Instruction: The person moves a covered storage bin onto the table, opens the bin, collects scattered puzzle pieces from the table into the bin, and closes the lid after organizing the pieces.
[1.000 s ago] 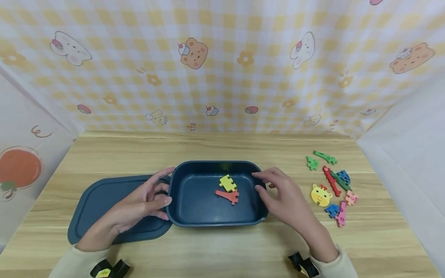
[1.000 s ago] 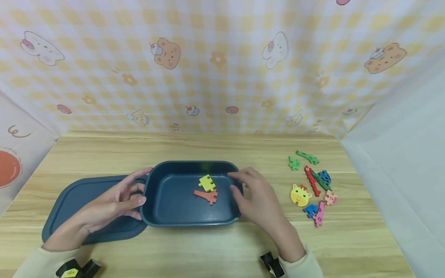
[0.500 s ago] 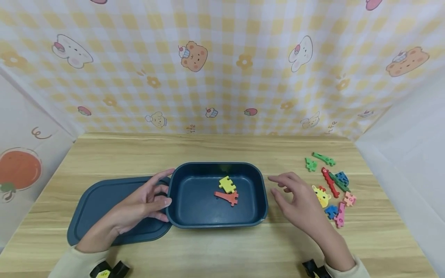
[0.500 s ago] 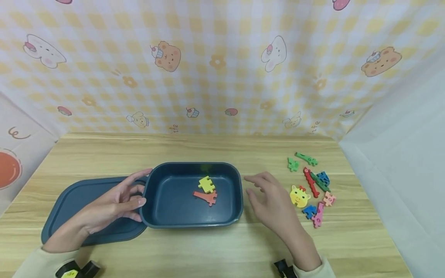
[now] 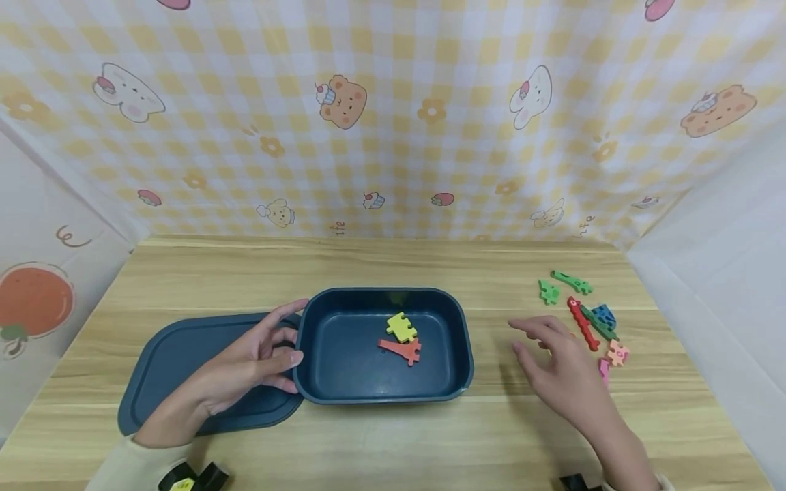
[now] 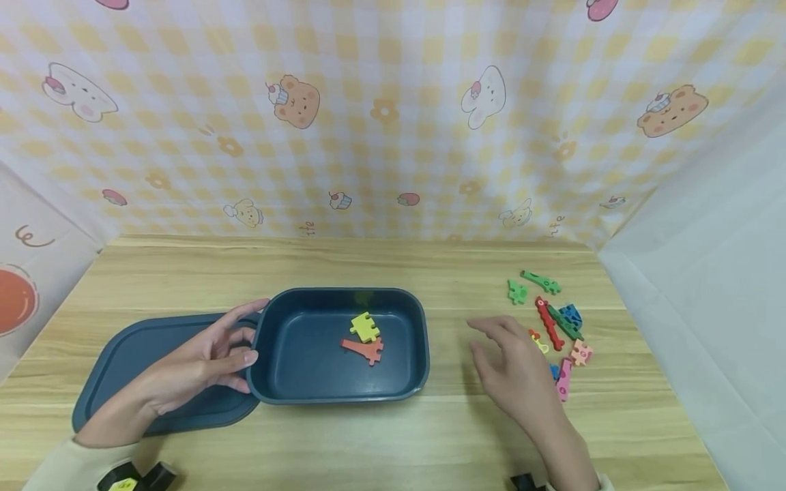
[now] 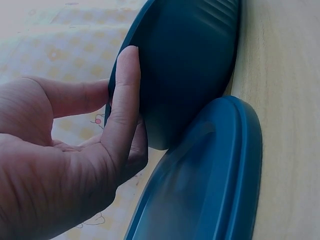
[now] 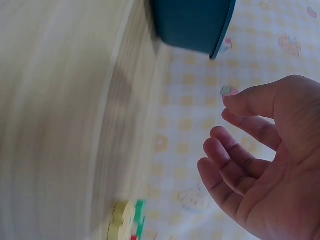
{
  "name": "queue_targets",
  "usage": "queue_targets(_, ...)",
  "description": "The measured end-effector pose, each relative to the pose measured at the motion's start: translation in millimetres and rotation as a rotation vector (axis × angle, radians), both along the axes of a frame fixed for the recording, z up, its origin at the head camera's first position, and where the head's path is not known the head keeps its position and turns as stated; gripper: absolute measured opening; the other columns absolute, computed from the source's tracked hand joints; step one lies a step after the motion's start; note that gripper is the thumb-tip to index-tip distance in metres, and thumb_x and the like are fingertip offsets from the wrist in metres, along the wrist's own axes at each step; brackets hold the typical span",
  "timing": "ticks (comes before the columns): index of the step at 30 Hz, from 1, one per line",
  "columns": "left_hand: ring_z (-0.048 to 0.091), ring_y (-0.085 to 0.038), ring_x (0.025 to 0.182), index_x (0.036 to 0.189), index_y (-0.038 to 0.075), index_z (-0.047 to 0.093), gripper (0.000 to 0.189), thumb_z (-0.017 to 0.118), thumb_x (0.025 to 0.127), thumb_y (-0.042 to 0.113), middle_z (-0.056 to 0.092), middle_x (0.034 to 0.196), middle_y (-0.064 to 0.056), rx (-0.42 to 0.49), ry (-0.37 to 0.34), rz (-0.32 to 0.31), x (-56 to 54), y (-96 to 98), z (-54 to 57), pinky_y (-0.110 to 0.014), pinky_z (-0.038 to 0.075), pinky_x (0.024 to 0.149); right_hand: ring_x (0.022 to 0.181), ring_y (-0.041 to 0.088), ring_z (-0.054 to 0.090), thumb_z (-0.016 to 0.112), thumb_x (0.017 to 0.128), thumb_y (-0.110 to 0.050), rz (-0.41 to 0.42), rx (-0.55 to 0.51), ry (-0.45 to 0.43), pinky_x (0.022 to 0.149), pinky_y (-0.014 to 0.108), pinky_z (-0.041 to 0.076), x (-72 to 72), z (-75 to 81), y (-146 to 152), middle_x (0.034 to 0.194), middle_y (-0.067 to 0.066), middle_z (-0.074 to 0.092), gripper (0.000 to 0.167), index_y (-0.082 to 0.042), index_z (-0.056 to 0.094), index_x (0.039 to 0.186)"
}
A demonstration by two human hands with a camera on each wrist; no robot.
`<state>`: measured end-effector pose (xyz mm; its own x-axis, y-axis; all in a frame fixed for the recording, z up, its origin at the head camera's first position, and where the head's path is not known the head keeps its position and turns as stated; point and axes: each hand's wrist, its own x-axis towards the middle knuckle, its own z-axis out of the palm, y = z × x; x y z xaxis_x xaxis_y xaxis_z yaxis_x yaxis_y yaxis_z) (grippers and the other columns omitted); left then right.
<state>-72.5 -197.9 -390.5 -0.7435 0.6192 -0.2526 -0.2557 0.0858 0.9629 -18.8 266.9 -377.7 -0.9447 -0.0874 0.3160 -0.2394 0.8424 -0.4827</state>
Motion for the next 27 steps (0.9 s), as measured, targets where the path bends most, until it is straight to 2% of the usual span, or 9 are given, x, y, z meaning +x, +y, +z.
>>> queue_targets(5,0.070,-0.016,0.086,0.170,0.025,0.008,0.082,0.060,0.108,0.012,0.044,0.116,-0.010,0.000,-0.006,0.006,-0.5,1.7,-1.1,-0.046,0.068,0.084,0.094,0.030,0.072,0.081,0.088,0.001,-0.012,-0.013,0.009,0.072,0.030,0.061,5.9,-3.1,14.5,0.111,0.008,0.075,0.034,-0.011,0.078,0.120)
queue_targets(11,0.071,-0.017,0.087,0.170,0.025,0.007,0.083,0.061,0.108,0.011,0.047,0.119,-0.012,0.006,-0.005,0.006,0.3,0.4,-1.1,-0.046,0.068,0.084,0.090,0.029,0.072,0.083,0.087,0.001,-0.024,-0.015,0.012,0.072,0.023,0.062,9.6,-7.5,22.7,0.109,0.009,0.076,0.035,-0.010,0.078,0.120)
queue_targets(18,0.073,-0.019,0.089,0.170,0.024,0.007,0.083,0.060,0.108,0.010,0.048,0.121,-0.013,0.013,-0.002,-0.002,0.4,-0.7,-2.2,-0.046,0.068,0.085,0.095,0.032,0.068,0.083,0.089,-0.003,-0.078,0.002,-0.011,0.063,0.024,0.056,11.4,-12.9,35.0,0.115,0.013,0.075,0.035,-0.009,0.077,0.123)
queue_targets(20,0.073,-0.020,0.090,0.170,0.024,0.006,0.083,0.059,0.108,0.010,0.049,0.122,-0.013,0.016,0.000,-0.003,0.1,-1.0,-3.2,-0.047,0.068,0.085,0.096,0.031,0.066,0.084,0.088,-0.005,-0.088,0.012,-0.003,0.065,0.025,0.055,12.5,-16.1,39.7,0.115,0.013,0.075,0.035,-0.009,0.077,0.122)
queue_targets(24,0.073,-0.020,0.090,0.170,0.025,0.007,0.082,0.059,0.109,0.010,0.048,0.121,-0.013,0.014,0.003,-0.004,-0.2,-1.4,-3.4,-0.047,0.067,0.085,0.100,0.031,0.065,0.086,0.086,-0.006,-0.116,0.024,0.010,0.075,0.012,0.047,15.6,-20.9,47.7,0.116,0.014,0.075,0.036,-0.009,0.078,0.122)
queue_targets(27,0.072,-0.019,0.089,0.170,0.025,0.007,0.082,0.059,0.109,0.011,0.047,0.120,-0.012,0.008,0.003,-0.001,-0.4,-1.2,-2.6,-0.048,0.067,0.085,0.104,0.036,0.068,0.086,0.086,-0.006,-0.134,0.033,-0.004,0.082,0.008,0.041,17.8,-23.0,53.2,0.117,0.016,0.074,0.035,-0.008,0.078,0.120)
